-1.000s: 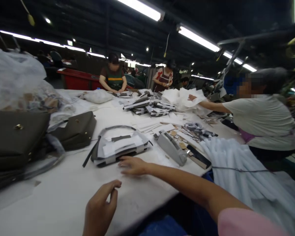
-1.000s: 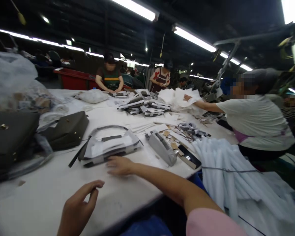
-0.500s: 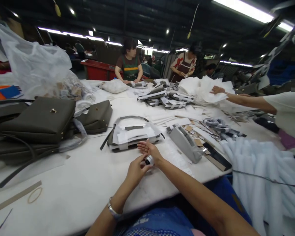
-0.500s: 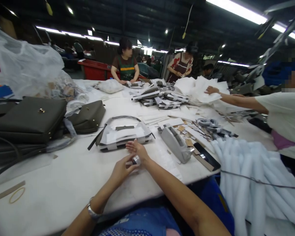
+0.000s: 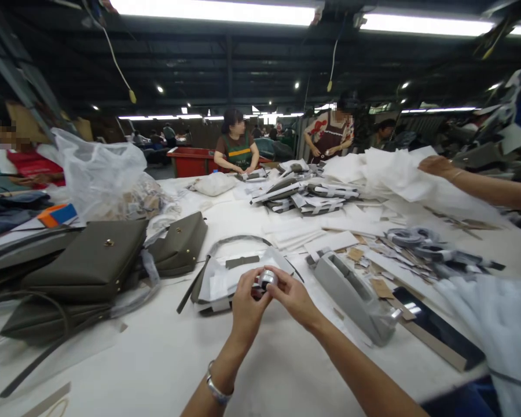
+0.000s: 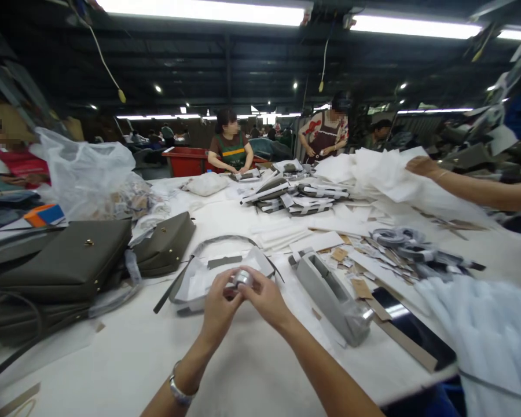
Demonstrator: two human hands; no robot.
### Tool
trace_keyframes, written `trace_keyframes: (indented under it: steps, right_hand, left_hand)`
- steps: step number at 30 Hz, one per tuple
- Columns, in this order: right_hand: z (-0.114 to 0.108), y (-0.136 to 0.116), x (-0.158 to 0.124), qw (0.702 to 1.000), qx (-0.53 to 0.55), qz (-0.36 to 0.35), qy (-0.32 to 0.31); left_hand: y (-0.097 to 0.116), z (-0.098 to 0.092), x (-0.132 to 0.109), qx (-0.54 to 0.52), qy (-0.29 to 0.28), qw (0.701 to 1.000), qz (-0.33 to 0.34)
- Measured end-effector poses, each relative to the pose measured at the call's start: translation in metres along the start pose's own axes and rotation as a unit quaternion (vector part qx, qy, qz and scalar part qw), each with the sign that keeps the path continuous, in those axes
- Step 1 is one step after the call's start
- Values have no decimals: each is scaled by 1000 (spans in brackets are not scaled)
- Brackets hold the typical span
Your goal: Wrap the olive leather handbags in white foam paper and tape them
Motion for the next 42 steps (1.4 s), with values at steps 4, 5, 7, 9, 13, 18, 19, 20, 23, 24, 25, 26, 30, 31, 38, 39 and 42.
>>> trace_keyframes:
  steps: [4,5,7,9,13,18,19,20,23,24,25,26,30,31,38,39,42]
  right_hand:
    - [-18,-1,22,998,41,-11,46]
    - [-21,1,29,996,66,-15,50]
    - [-25,4,42,991,121,-38,45]
    - [-28,8,54,986,149,-62,43]
    - [-37,25,71,990,83,-55,98]
    - [-51,44,78,988,-39,-34,147]
    - [-51,47,78,987,-39,-35,151]
    - [-51,50,78,987,-32,-38,155]
    - [-49,52,76,983,13,-61,171]
    - [-48,52,74,982,27,-69,173]
    - [-47,51,73,982,38,-75,171]
    - [-46,49,72,982,46,-80,167]
    - [-45,43,67,982,36,-74,167]
    - [-45,43,66,982,30,-68,174]
    - [-42,38,63,975,19,-93,200]
    - [-42,37,63,976,18,-90,195]
    - [-43,36,63,981,18,-80,178]
  left_hand:
    - [-2,0,37,-25,-55,998,10]
    - [-3,-1,46,-36,-67,997,7]
    - [-5,-6,63,-53,-72,996,-3]
    - [-8,-10,77,-65,-64,996,-10]
    - [-21,-12,93,-88,-49,995,-16]
    - [-45,-7,99,-128,-18,991,-46]
    - [-48,-6,100,-128,-8,991,-46]
    - [-51,-5,100,-126,0,991,-44]
    - [-54,-4,98,-129,13,990,-52]
    - [-54,-4,98,-135,15,989,-59]
    - [-54,-4,97,-141,15,988,-66]
    - [-53,-4,96,-147,14,986,-72]
    - [-47,-5,95,-139,0,988,-61]
    - [-45,-5,94,-131,-5,990,-56]
    - [-43,-4,94,-144,-14,988,-59]
    - [-43,-4,94,-146,-14,987,-62]
    - [-45,-4,94,-156,-20,985,-66]
Point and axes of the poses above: each hand's wrist, its own x-axis towards the middle knuckle, its own z-axis out of the palm, y = z × x, the point moved 2 cm from there along x, towards the middle knuckle, and after that the axes turned 14 degrees about -y, right-handed, at the moved point
